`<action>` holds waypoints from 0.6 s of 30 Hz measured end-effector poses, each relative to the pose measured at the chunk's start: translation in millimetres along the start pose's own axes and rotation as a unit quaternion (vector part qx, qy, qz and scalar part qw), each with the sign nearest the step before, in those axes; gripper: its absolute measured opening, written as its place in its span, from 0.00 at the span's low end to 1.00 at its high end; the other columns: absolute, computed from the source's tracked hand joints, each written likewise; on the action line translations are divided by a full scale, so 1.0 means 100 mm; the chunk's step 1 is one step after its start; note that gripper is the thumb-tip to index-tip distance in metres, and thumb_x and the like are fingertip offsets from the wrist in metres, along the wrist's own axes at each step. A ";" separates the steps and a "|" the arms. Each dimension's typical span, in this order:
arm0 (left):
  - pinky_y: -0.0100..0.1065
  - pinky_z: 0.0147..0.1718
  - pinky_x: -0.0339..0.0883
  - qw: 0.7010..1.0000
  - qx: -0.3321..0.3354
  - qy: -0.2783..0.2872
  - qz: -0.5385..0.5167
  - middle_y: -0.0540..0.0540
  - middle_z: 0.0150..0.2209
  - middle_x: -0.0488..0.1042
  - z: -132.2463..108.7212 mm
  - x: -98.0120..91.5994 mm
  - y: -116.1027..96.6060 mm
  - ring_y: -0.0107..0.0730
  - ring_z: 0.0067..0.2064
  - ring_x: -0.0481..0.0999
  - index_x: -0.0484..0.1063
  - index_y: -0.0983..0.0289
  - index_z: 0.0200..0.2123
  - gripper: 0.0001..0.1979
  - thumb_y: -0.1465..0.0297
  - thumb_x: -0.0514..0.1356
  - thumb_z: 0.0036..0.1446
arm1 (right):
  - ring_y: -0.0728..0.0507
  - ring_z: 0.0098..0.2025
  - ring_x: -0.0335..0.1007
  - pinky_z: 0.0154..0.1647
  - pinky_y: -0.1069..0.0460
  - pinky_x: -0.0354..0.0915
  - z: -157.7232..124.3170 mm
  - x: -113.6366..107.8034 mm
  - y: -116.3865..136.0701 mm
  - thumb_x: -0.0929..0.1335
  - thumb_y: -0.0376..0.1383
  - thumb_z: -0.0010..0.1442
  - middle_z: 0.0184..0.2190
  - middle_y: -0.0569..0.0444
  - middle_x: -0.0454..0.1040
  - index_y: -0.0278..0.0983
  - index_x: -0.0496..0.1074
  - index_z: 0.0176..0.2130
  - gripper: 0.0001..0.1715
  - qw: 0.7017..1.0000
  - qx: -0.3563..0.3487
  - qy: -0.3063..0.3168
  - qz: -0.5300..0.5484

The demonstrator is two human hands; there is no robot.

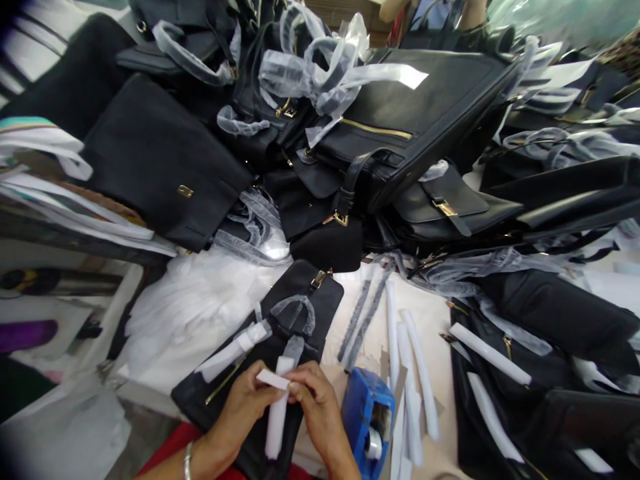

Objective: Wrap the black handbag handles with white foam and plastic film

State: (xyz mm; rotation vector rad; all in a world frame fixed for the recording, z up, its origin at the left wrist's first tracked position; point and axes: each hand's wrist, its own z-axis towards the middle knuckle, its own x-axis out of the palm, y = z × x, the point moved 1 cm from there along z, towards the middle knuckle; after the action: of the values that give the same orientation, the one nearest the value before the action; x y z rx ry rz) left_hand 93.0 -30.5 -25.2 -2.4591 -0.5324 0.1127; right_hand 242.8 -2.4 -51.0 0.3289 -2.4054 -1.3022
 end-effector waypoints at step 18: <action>0.29 0.28 0.64 1.000 0.008 0.020 -0.014 0.46 0.24 0.70 0.02 -0.07 0.07 0.28 0.26 0.71 0.61 0.61 0.29 0.15 0.70 0.68 0.46 | 0.40 0.42 0.75 0.44 0.49 0.70 -0.22 0.25 -0.31 0.72 0.48 0.55 0.38 0.51 0.78 0.38 0.73 0.43 0.20 0.970 0.109 -0.202 0.085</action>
State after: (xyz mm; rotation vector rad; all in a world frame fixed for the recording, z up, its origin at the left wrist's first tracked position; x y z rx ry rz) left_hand 88.9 -37.3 -31.5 -2.4316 -0.5467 0.0547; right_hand 230.6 -45.1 -61.2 -0.0984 -2.8507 -1.1133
